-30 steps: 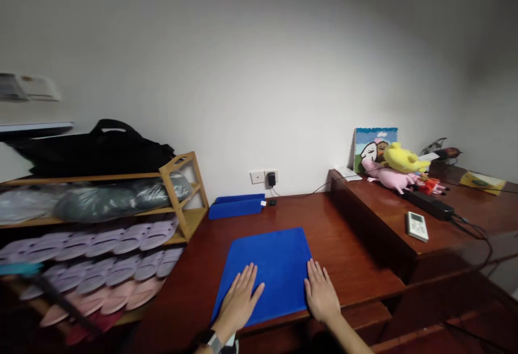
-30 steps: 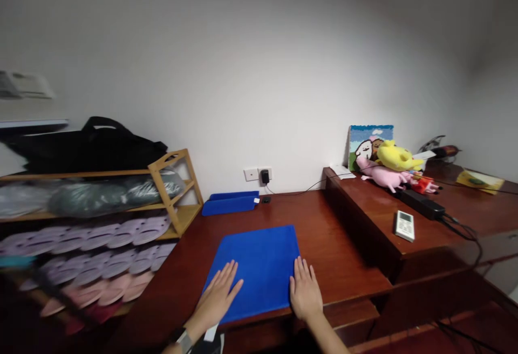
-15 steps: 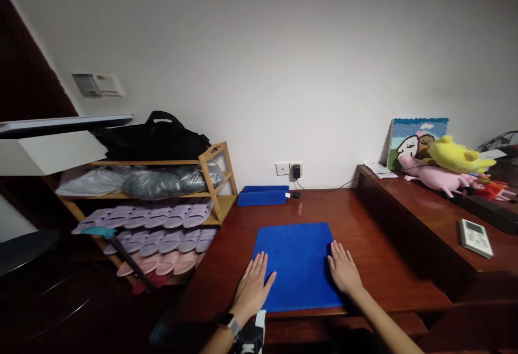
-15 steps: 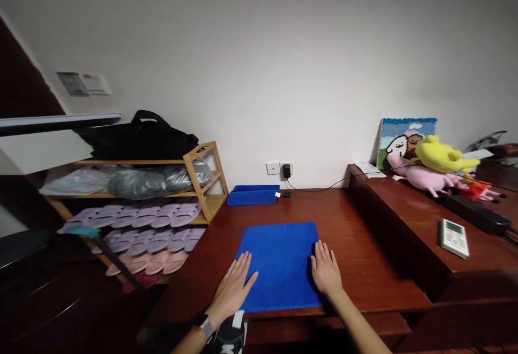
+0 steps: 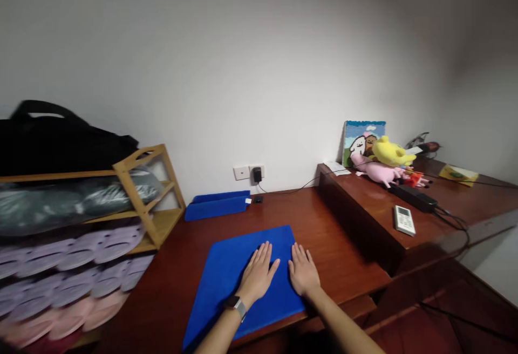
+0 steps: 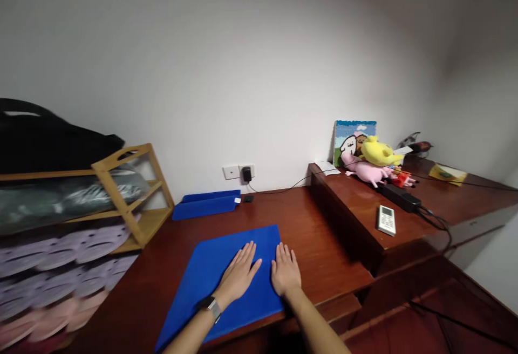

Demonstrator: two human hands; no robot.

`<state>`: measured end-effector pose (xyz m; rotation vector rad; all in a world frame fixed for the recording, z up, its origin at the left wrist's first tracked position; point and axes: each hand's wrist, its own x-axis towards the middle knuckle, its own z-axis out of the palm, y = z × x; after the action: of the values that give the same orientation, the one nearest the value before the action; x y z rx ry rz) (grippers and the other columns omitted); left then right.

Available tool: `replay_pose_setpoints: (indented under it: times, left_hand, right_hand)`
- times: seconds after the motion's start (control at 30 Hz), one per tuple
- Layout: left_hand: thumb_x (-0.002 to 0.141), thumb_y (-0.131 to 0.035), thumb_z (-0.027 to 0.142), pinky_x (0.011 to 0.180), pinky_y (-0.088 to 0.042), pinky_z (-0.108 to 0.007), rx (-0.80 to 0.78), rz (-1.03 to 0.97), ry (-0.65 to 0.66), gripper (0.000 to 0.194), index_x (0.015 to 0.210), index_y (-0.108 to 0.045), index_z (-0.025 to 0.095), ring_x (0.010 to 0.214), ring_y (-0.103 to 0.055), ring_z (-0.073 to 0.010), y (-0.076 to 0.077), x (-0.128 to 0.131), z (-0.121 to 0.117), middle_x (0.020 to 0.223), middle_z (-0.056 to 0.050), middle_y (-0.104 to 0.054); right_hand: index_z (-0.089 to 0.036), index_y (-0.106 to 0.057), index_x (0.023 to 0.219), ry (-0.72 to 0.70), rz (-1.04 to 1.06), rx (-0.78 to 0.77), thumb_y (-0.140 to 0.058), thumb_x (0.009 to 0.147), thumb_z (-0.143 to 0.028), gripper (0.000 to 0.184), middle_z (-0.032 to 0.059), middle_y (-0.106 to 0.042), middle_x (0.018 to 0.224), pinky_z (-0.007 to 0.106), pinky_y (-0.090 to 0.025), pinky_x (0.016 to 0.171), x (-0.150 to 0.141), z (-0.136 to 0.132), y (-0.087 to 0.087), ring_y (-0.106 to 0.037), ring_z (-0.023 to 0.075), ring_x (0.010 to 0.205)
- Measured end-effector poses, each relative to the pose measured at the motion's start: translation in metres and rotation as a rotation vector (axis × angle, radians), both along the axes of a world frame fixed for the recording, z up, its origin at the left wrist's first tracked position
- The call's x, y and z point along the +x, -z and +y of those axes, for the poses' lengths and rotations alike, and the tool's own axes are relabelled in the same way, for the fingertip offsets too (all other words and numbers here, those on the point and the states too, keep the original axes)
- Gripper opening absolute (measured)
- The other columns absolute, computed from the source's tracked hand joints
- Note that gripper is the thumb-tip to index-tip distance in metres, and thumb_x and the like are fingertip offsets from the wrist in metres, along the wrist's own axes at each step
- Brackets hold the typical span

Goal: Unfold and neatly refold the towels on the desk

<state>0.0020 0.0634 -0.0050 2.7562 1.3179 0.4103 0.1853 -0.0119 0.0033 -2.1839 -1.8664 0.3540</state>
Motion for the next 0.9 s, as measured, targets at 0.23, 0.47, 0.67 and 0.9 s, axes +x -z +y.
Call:
replay_pose_setpoints:
  times: [0.23, 0.47, 0.67, 0.9]
  left_hand:
    - [0.103, -0.019, 0.064, 0.126, -0.020, -0.048, -0.069, 0.100, -0.096, 0.079, 0.161, -0.028, 0.012, 0.155, -0.022, -0.0255, 0.013, -0.043, 0.027, 0.166, -0.010, -0.025]
    - [0.102, -0.022, 0.061, 0.125, -0.022, -0.049, -0.011, 0.129, -0.257, 0.078, 0.160, -0.030, 0.010, 0.154, -0.024, -0.0265, 0.016, -0.128, 0.029, 0.165, -0.013, -0.027]
    - [0.103, -0.020, 0.064, 0.126, -0.022, -0.046, 0.011, 0.114, -0.265, 0.079, 0.160, -0.031, 0.010, 0.154, -0.023, -0.0254, 0.014, -0.128, 0.021, 0.165, -0.012, -0.027]
    - [0.103, -0.020, 0.065, 0.127, -0.021, -0.046, -0.021, 0.107, -0.269, 0.080, 0.160, -0.029, 0.010, 0.154, -0.022, -0.0252, 0.011, -0.128, 0.015, 0.166, -0.011, -0.024]
  right_hand:
    - [-0.007, -0.018, 0.161, -0.006, 0.037, 0.031, -0.008, 0.103, -0.041, 0.068, 0.0074, -0.014, 0.169, 0.043, -0.005, 0.128, 0.003, 0.002, 0.003, -0.010, 0.0214, 0.157]
    - [-0.007, -0.018, 0.161, 0.006, -0.015, -0.018, -0.010, 0.102, -0.041, 0.068, 0.0069, -0.014, 0.169, 0.041, -0.005, 0.127, 0.000, -0.004, 0.002, -0.011, 0.0209, 0.157]
    - [-0.006, -0.024, 0.160, -0.020, -0.130, -0.002, -0.012, 0.102, -0.039, 0.068, 0.0096, -0.019, 0.168, 0.045, 0.001, 0.127, -0.006, 0.013, 0.001, -0.011, 0.0242, 0.157]
    - [-0.010, -0.019, 0.162, 0.012, -0.068, -0.036, -0.011, 0.102, -0.043, 0.068, 0.0032, -0.016, 0.169, 0.039, -0.007, 0.127, 0.001, 0.079, -0.012, -0.011, 0.0196, 0.157]
